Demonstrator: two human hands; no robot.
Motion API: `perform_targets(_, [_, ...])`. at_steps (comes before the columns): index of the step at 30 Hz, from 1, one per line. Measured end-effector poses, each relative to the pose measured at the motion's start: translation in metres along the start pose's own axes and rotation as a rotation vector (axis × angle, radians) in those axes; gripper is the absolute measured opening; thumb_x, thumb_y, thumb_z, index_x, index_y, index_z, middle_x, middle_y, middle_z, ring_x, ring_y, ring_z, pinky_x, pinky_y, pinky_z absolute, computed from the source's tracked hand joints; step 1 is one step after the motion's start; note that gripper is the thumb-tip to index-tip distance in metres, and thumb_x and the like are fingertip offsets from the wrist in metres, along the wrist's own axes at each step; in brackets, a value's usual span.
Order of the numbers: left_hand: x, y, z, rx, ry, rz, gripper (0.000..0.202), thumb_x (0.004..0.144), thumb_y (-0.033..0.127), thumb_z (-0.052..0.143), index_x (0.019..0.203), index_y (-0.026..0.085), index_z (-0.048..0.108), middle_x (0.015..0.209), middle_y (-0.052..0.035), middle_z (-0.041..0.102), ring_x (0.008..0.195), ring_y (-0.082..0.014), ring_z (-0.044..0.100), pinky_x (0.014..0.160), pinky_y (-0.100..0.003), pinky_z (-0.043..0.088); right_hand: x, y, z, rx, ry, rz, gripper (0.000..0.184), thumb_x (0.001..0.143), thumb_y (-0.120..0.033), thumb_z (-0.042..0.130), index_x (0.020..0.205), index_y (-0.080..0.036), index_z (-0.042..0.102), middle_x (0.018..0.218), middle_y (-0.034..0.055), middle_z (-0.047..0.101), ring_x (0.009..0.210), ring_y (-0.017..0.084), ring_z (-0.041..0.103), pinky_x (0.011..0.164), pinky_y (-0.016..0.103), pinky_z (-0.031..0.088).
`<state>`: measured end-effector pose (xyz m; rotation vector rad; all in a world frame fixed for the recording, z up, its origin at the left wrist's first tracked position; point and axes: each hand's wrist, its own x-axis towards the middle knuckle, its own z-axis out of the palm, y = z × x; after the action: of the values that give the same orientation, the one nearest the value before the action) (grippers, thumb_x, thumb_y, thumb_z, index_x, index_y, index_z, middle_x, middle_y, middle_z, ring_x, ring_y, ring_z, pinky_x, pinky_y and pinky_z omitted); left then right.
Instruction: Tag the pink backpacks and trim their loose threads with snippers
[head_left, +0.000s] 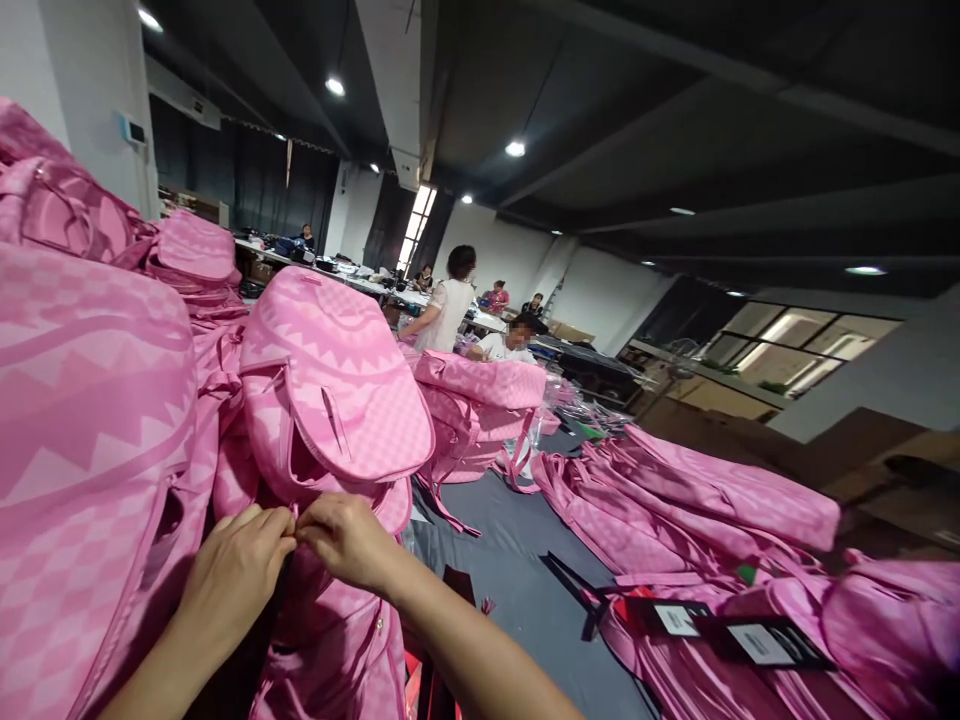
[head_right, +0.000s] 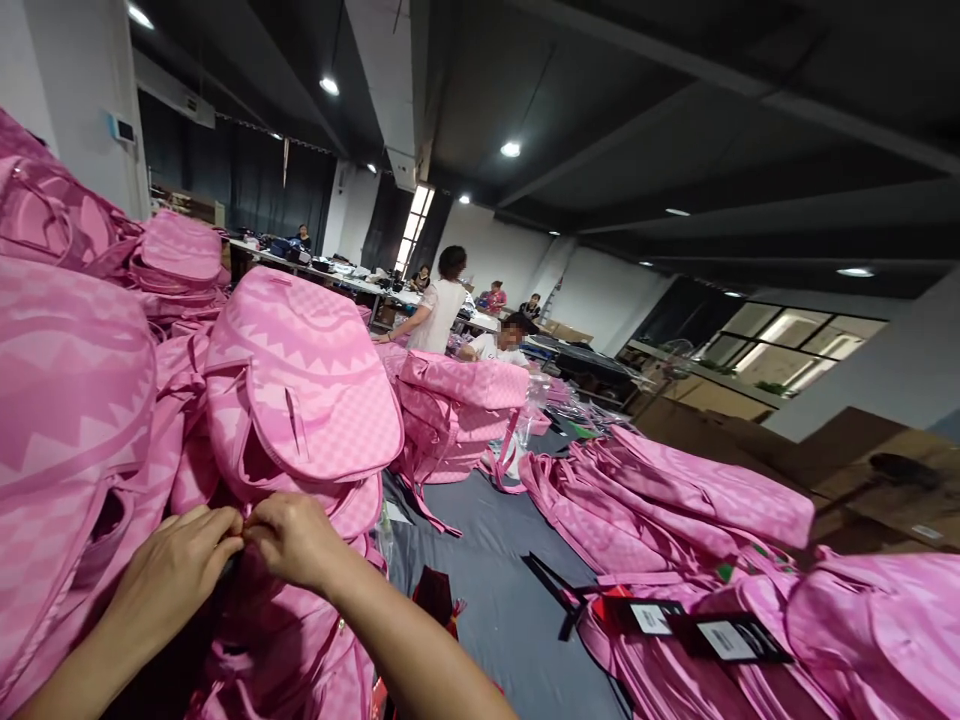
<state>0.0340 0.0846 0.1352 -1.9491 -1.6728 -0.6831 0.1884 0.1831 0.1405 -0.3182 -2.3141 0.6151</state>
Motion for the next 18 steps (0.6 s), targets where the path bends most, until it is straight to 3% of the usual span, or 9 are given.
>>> perform_targets(8, [-0.001, -0.001, 0.006, 0.031, 0.026, 0.027, 0.019, 0.092, 0.019, 0.049, 0.081, 0.022, 0.063, 0.074, -0.0006, 0.063, 0.075, -0.0212, 0.058, 0.071, -0.035, 0.037, -0.001, 0.0, -0.002, 0.14, 0.03, 0.125, 0.01, 0.08, -0.01, 0.064, 0.075, -0.019, 0.066, 0.07, -0.0025, 0.063, 0.065, 0.011, 0.055, 0.06, 0.021, 0.038])
perform_targets(15, [0.002, 0.011, 0.004, 0.089, 0.034, -0.043, 0.016, 0.09, 0.018, 0.052, 0.078, 0.02, 0.062, 0.074, -0.002, 0.063, 0.076, -0.0227, 0.057, 0.072, -0.037, 0.038, -0.002, 0.003, 0.007, 0.585, 0.135, 0.204, 0.014, 0.078, -0.02, 0.066, 0.087, -0.02, 0.055, 0.071, -0.0055, 0.054, 0.063, 0.01, 0.049, 0.06, 0.021, 0.04])
perform_targets(18, [-0.002, 0.015, 0.007, 0.05, 0.049, -0.066, 0.021, 0.093, 0.02, 0.049, 0.077, 0.02, 0.063, 0.073, -0.0024, 0.064, 0.075, -0.0223, 0.058, 0.072, -0.037, 0.04, -0.003, 0.002, 0.007, 0.537, 0.161, 0.218, 0.009, 0.078, -0.02, 0.061, 0.084, -0.02, 0.054, 0.071, -0.005, 0.053, 0.064, 0.01, 0.048, 0.06, 0.021, 0.039])
